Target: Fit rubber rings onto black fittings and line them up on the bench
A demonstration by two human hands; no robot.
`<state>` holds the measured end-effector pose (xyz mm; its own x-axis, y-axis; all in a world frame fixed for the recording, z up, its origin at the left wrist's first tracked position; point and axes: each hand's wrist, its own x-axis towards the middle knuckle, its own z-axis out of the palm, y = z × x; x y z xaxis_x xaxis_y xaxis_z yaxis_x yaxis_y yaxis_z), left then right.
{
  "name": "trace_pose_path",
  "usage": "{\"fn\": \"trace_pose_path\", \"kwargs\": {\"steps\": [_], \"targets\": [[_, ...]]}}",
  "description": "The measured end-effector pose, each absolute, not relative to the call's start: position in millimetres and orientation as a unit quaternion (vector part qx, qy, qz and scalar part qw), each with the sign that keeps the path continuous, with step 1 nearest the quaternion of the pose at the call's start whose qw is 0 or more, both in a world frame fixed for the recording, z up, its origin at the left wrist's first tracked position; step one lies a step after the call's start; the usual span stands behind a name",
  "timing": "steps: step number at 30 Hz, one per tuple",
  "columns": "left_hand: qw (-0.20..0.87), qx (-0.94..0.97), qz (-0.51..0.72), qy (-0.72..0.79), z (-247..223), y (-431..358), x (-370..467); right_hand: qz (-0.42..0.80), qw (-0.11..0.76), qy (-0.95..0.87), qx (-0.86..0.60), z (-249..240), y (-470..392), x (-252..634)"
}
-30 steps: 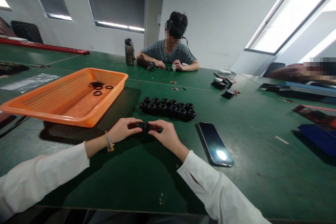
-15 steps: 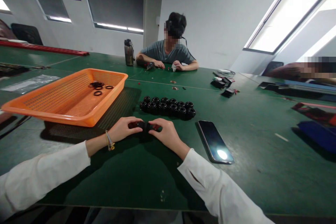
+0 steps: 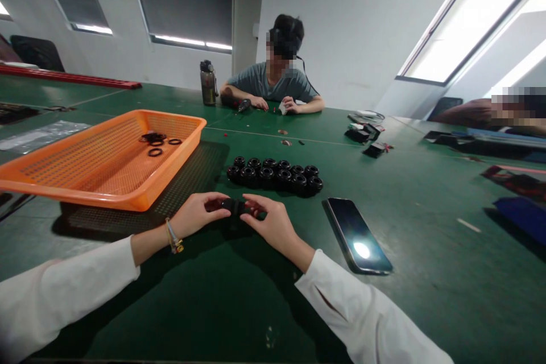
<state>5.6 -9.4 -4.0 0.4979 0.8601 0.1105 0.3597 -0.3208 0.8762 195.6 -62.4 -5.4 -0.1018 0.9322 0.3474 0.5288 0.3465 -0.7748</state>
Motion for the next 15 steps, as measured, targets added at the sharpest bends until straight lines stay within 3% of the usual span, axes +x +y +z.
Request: {"fn": "trace_pose_path", "kwargs": {"steps": [15], "targets": [[0.403, 0.773, 0.291, 0.394, -4.3, -12.7, 4.7, 0.232, 0.413, -0.701, -0.533, -5.4, -68.0, 193.9]]}}
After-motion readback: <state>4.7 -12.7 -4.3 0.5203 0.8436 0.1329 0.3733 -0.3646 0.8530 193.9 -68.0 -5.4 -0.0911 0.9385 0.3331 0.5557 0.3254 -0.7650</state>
